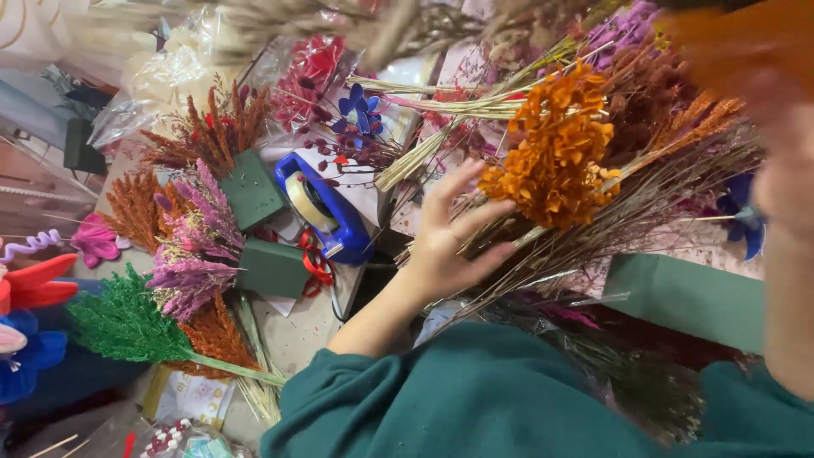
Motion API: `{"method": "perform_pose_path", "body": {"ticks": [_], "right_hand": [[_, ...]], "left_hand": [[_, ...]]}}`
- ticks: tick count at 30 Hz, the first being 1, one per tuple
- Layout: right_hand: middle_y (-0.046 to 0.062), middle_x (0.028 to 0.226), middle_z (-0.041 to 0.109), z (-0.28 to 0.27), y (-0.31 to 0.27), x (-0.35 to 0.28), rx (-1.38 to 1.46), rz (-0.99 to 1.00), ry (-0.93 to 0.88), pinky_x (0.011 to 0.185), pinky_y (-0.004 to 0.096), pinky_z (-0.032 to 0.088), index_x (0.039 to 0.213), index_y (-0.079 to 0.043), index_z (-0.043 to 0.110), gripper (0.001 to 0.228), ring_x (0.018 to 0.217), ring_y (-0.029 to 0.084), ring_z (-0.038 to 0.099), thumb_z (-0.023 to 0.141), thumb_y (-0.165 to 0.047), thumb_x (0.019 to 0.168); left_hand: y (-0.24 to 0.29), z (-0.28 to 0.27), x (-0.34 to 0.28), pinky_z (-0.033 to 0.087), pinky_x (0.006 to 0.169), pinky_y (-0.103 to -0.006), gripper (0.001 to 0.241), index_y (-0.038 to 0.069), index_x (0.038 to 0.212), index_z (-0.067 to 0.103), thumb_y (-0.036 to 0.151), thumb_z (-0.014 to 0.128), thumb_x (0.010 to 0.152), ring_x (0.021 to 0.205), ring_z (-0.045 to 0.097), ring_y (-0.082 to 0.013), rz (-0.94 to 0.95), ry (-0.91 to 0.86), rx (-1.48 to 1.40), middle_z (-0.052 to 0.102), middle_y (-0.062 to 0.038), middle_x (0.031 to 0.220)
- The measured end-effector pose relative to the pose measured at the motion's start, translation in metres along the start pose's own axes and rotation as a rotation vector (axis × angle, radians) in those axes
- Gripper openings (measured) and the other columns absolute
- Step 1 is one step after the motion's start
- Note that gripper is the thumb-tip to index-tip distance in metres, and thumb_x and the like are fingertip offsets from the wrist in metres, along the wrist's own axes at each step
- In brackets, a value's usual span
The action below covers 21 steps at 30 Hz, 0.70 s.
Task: The person uses a knife to cut a rectangular block of green floral foam into smaller pieces on a table. They then pick up a blue artificial flower and a bundle of dried flowers, arranging them on the workspace.
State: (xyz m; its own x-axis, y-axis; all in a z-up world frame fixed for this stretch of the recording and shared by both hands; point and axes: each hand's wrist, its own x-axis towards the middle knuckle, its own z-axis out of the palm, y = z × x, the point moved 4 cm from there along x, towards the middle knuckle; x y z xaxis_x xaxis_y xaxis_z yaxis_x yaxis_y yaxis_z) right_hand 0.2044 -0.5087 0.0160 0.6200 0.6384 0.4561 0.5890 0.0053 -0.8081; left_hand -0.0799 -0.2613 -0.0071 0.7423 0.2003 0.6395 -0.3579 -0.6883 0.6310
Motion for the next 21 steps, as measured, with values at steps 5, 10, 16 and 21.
{"method": "perform_pose_path", "body": {"ticks": [5, 10, 16, 21], "right_hand": [[0.011, 0.132, 0.057, 0.104, -0.144, 0.037, 0.093, 0.187, 0.026, 0.102, 0.029, 0.049, 0.139, -0.001, 0.052, 0.056, 0.122, 0.019, 0.058, 0.079, -0.022, 0.095], [0.0, 0.105, 0.07, 0.183, -0.158, 0.024, -0.052, 0.545, -0.396, 0.082, 0.031, 0.05, 0.117, -0.014, 0.07, 0.043, 0.093, 0.014, 0.065, 0.078, -0.029, 0.077], [0.011, 0.135, 0.067, 0.204, -0.136, -0.008, -0.353, 0.504, -0.923, 0.098, 0.046, 0.053, 0.163, -0.025, 0.02, 0.091, 0.12, 0.027, 0.068, 0.06, -0.056, 0.088], [0.002, 0.153, 0.052, 0.165, -0.119, -0.004, -0.573, 0.392, -0.964, 0.093, 0.048, 0.058, 0.149, -0.022, 0.046, 0.067, 0.123, 0.021, 0.065, 0.059, -0.053, 0.091]], "left_hand": [[-0.018, -0.032, 0.017, 0.046, 0.128, -0.0442, 0.065, 0.015, 0.152, 0.043, 0.045, 0.071, 0.102, 0.149, 0.05, -0.0266, -0.17, 0.216, -0.534, 0.051, -0.008, 0.155], [-0.04, -0.04, -0.007, 0.057, 0.111, -0.0448, 0.074, 0.002, 0.138, 0.053, 0.049, 0.084, 0.09, 0.13, 0.059, -0.0279, -0.34, 0.287, -0.859, 0.06, -0.011, 0.135], [-0.098, -0.121, -0.103, 0.054, 0.11, -0.0484, 0.074, 0.001, 0.141, 0.052, 0.023, 0.086, 0.079, 0.121, 0.064, -0.0331, -0.704, 0.617, -0.774, 0.063, -0.017, 0.132], [-0.106, -0.225, -0.148, 0.056, 0.105, -0.0343, 0.072, 0.001, 0.133, 0.056, 0.02, 0.086, 0.071, 0.118, 0.067, -0.0226, -1.03, 0.734, -0.139, 0.066, -0.012, 0.132]]}}
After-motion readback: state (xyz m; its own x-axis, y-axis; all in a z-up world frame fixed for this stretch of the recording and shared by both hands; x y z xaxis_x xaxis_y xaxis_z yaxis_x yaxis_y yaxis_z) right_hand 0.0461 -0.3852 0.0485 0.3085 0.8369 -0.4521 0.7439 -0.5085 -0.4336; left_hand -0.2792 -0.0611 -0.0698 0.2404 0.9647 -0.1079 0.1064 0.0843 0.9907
